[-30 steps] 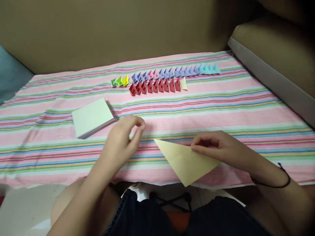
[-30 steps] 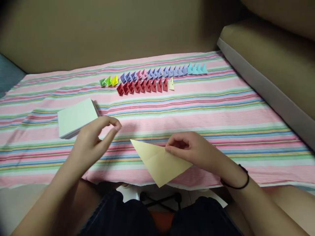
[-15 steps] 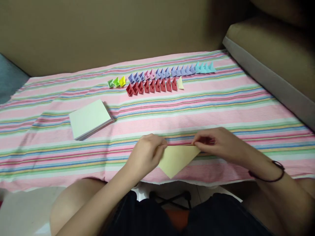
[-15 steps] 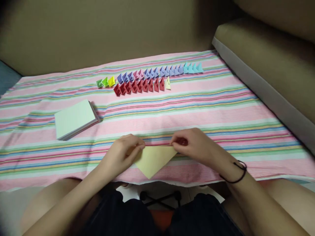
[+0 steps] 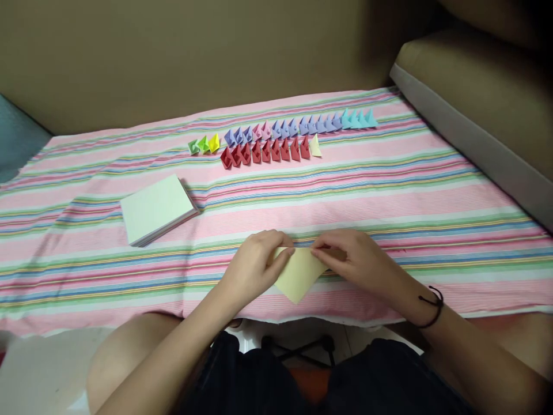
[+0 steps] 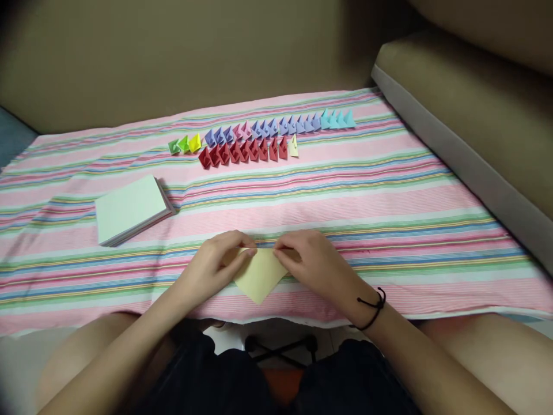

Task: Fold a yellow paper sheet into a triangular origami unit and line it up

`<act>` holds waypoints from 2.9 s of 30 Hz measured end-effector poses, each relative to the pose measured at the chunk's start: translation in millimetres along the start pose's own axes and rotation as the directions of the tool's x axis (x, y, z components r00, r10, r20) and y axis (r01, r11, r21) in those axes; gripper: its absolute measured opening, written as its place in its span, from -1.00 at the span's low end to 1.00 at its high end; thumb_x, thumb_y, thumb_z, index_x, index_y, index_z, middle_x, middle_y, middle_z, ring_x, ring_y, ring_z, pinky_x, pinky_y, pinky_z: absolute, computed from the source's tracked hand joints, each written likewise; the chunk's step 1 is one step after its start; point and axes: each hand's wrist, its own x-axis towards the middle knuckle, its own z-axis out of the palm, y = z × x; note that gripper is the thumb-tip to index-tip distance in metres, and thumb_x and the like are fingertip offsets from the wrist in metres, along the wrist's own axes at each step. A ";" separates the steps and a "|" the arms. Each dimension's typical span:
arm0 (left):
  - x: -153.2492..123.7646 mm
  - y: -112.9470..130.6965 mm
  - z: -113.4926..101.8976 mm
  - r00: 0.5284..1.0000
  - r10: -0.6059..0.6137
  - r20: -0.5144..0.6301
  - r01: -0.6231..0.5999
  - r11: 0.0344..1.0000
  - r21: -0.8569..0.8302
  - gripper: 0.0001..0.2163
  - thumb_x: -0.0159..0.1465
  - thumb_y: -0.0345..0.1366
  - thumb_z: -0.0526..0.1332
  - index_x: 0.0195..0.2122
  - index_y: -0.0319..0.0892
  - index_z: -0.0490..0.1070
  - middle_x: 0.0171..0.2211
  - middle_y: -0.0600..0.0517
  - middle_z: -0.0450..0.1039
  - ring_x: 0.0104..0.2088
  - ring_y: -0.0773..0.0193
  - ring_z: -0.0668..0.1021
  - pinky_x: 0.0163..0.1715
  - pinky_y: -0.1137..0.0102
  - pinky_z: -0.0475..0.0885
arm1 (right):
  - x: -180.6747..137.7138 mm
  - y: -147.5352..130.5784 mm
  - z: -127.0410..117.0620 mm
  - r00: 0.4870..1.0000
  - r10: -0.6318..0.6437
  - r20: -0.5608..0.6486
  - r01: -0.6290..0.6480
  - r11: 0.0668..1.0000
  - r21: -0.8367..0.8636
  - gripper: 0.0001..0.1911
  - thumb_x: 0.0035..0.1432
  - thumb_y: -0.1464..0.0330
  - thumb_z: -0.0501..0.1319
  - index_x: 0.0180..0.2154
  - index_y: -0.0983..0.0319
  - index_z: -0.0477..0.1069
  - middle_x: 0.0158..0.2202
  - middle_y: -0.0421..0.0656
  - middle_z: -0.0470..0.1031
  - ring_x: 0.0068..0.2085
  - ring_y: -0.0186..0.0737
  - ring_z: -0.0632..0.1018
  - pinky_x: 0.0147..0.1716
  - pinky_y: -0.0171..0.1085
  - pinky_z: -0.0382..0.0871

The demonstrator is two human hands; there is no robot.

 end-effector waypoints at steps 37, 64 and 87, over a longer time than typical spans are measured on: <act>-0.6 -28.0 -38.5 0.964 -0.245 -0.106 0.259 0.954 0.152 -0.84 0.27 -0.31 0.07 -0.36 -0.19 0.41 -0.39 0.02 0.50 -0.38 0.23 0.51 -0.33 0.37 0.37 | -18.8 46.0 -53.7 0.908 0.388 0.161 -0.420 0.842 0.340 -0.75 0.05 0.11 0.28 -0.36 0.14 0.57 -0.33 -0.17 0.61 -0.25 -0.10 0.58 -0.31 -0.21 0.45; 4.8 -33.6 4.7 0.941 0.288 0.177 -0.296 0.955 0.024 -0.49 0.16 -0.16 0.32 0.12 -0.11 0.29 0.00 -0.13 0.38 0.01 0.06 0.44 -0.04 0.17 0.40 | -21.0 59.8 -48.9 0.979 0.089 0.186 -0.130 0.966 0.222 -0.46 -0.17 0.20 0.43 -0.06 0.06 0.47 0.07 -0.12 0.42 0.04 0.00 0.46 -0.07 -0.08 0.44; 8.1 -32.6 2.6 0.958 0.234 0.163 -0.219 0.970 -0.103 -0.62 0.21 -0.14 0.27 0.02 -0.15 0.38 -0.08 -0.11 0.41 -0.06 0.15 0.47 -0.08 0.28 0.40 | -21.6 59.1 -46.7 0.956 0.219 0.196 -0.256 0.948 0.189 -0.61 0.01 0.13 0.28 -0.11 0.11 0.52 -0.09 -0.13 0.55 -0.12 -0.06 0.56 -0.14 -0.13 0.45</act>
